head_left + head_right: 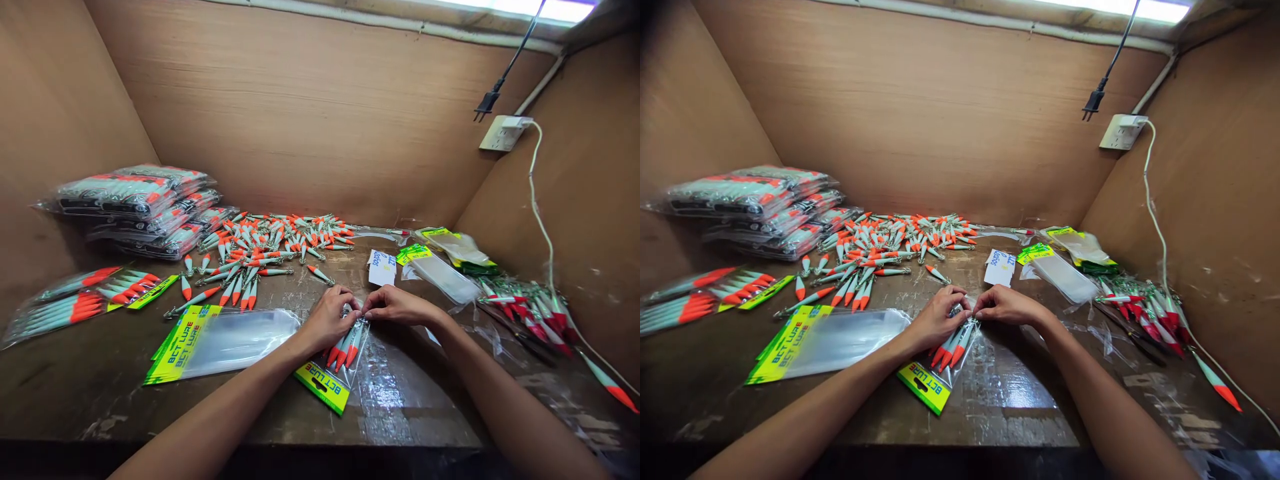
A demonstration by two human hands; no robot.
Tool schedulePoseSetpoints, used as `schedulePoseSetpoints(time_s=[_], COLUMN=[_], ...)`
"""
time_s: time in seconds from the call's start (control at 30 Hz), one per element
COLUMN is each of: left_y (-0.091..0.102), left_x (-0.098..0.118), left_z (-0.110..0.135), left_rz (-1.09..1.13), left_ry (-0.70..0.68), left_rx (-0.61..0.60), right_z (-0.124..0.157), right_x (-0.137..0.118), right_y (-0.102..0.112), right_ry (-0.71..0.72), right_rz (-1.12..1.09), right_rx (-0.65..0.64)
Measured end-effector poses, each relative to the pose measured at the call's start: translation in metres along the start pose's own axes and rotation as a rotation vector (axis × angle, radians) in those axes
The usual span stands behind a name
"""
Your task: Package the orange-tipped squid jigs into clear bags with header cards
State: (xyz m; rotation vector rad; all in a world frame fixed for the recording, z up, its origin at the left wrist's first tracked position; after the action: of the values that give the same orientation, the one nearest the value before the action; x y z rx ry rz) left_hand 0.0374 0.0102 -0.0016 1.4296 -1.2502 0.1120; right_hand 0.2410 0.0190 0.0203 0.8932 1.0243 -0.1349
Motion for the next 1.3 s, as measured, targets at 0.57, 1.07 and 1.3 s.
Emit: schedulePoseSetpoints(time_s=[0.57,1.07,1.3], left_y=[0.000,0.038,0.061], left_x=[0.004,-0.004,-0.001], left_z=[0.000,0.000,0.016], left_rz=[-0.007,-0.091,-0.046], left_ry=[-0.012,0.196,0.372], left_rx=[-0.013,-0.017,-0.432], right_z=[0.003,-0.006,-0.020], right_x=[-0.005,-0.008,-0.006], right_y=[-0.002,-0.003,-0.026], right_ry=[0.002,-0.028,0.025], right_rz=[-0.041,-0.046,-0.018], right_rx=[-0.071,0.261,0.203])
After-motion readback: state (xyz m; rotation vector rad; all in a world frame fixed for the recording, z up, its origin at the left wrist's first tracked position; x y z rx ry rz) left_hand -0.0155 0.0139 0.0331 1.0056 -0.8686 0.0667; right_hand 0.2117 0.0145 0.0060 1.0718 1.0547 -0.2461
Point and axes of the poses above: each hand's wrist, its own z-axis away from the middle knuckle, its own y-axis out of the back of the hand, x = y × z, the point moved 2 cm from there along -z, towards the middle knuckle, and after that the axes turned 5 degrees about -x, right-handed, at the moved point
